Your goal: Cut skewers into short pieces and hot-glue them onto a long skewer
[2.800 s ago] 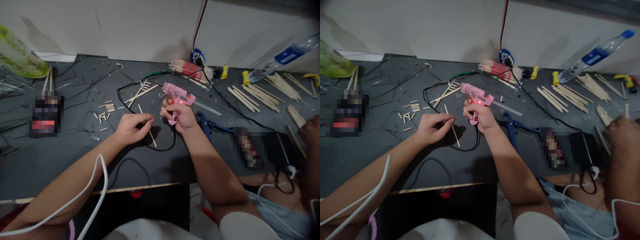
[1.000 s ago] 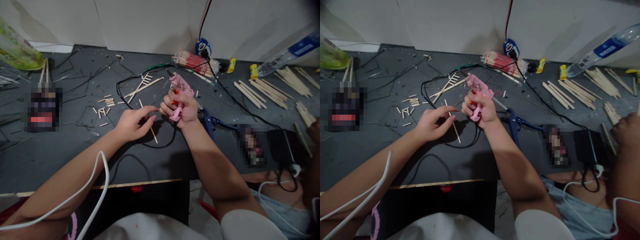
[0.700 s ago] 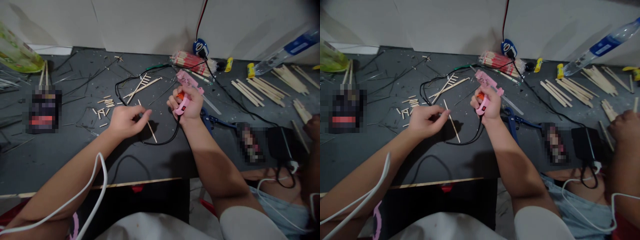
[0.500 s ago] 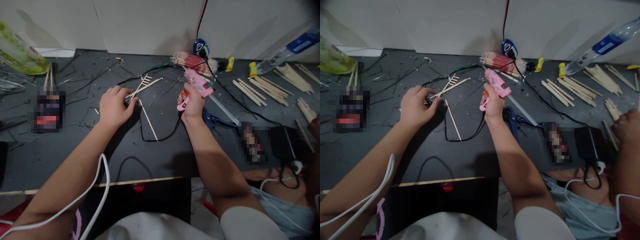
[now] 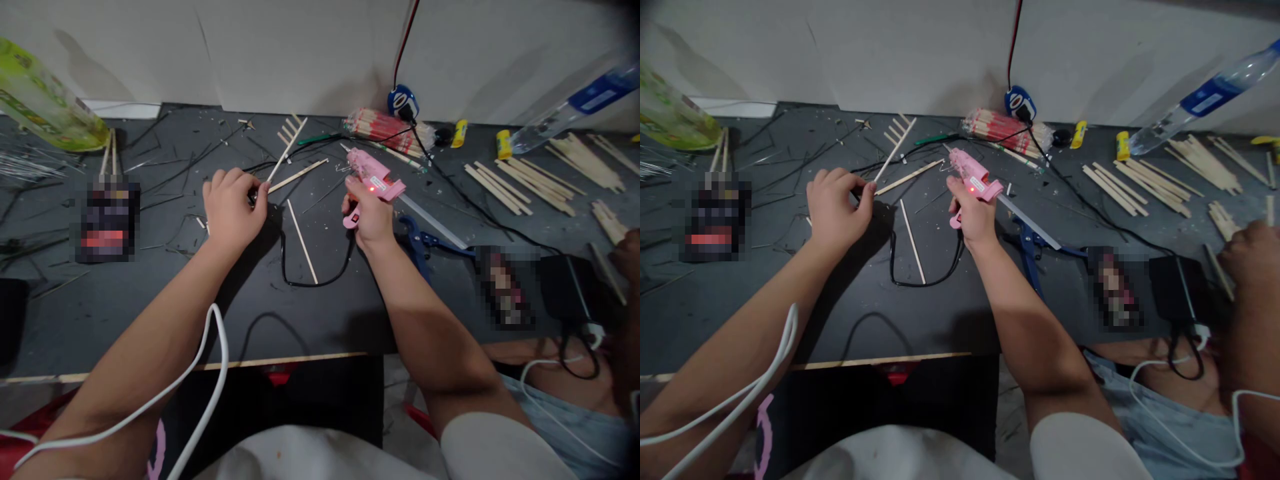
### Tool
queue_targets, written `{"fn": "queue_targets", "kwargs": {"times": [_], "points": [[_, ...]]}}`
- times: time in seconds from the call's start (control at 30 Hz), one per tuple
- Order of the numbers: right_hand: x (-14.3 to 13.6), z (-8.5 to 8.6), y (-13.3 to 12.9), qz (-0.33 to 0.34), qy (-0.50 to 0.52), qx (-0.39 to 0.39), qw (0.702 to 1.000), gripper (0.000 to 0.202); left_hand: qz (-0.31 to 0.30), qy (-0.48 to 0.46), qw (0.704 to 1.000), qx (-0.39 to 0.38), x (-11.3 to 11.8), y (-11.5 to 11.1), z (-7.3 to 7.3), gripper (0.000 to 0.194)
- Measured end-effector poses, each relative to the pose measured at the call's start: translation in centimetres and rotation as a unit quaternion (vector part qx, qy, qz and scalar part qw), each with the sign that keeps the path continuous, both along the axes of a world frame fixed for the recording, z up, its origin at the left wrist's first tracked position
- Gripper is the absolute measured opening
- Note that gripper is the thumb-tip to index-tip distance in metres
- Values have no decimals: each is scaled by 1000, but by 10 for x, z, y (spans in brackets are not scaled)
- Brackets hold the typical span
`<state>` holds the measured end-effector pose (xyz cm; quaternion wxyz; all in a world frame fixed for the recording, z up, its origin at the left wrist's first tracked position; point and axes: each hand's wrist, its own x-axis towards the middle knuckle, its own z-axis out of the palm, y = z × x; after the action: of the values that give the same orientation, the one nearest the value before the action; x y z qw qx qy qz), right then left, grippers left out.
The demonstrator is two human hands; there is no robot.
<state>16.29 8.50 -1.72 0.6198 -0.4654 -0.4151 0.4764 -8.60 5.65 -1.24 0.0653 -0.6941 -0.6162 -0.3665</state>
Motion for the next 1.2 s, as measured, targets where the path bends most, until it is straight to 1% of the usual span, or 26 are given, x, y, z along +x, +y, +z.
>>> {"fn": "queue_targets", "kwargs": {"times": [0.03,0.13,0.2,0.3,0.37,0.47,0.53,0.63,0.73,0.87,0.97,1.03,1.07,1.13,1.2], "points": [[0,2,-1,12,23,-7,1000,30,-3,-12,1000,28,2,-3,3,24],[1,11,-3,68,112,-26,991,40,-67,-70,992,87,14,-15,9,19],[1,17,-6,106,156,-34,981,45,-108,-109,984,87,26,-25,9,16],[1,24,-11,146,191,-37,970,47,-164,-152,972,72,44,-36,5,11],[1,28,-13,149,202,-32,967,48,-194,-183,962,65,53,-41,3,10],[0,30,-15,125,191,-24,973,47,-236,-210,947,56,60,-43,2,11],[0,30,-16,124,182,-23,975,46,-250,-212,943,52,61,-44,3,11],[-1,32,-18,152,189,-15,970,44,-264,-213,940,37,61,-45,4,12],[-3,36,-21,172,191,-13,966,47,-274,-215,937,11,63,-48,5,15],[-6,39,-23,176,192,-26,965,50,-290,-212,933,-28,64,-51,5,17],[-7,38,-23,171,189,-40,966,46,-308,-203,928,-54,64,-52,3,18],[-8,37,-25,179,176,-61,966,42,-329,-220,913,-94,64,-52,3,15],[-8,37,-26,192,171,-69,964,40,-340,-244,900,-124,65,-53,3,15],[-9,37,-29,238,165,-77,954,37,-352,-318,860,-189,66,-55,3,23],[-11,37,-32,279,161,-84,943,37,-352,-386,822,-226,69,-57,4,30]]}}
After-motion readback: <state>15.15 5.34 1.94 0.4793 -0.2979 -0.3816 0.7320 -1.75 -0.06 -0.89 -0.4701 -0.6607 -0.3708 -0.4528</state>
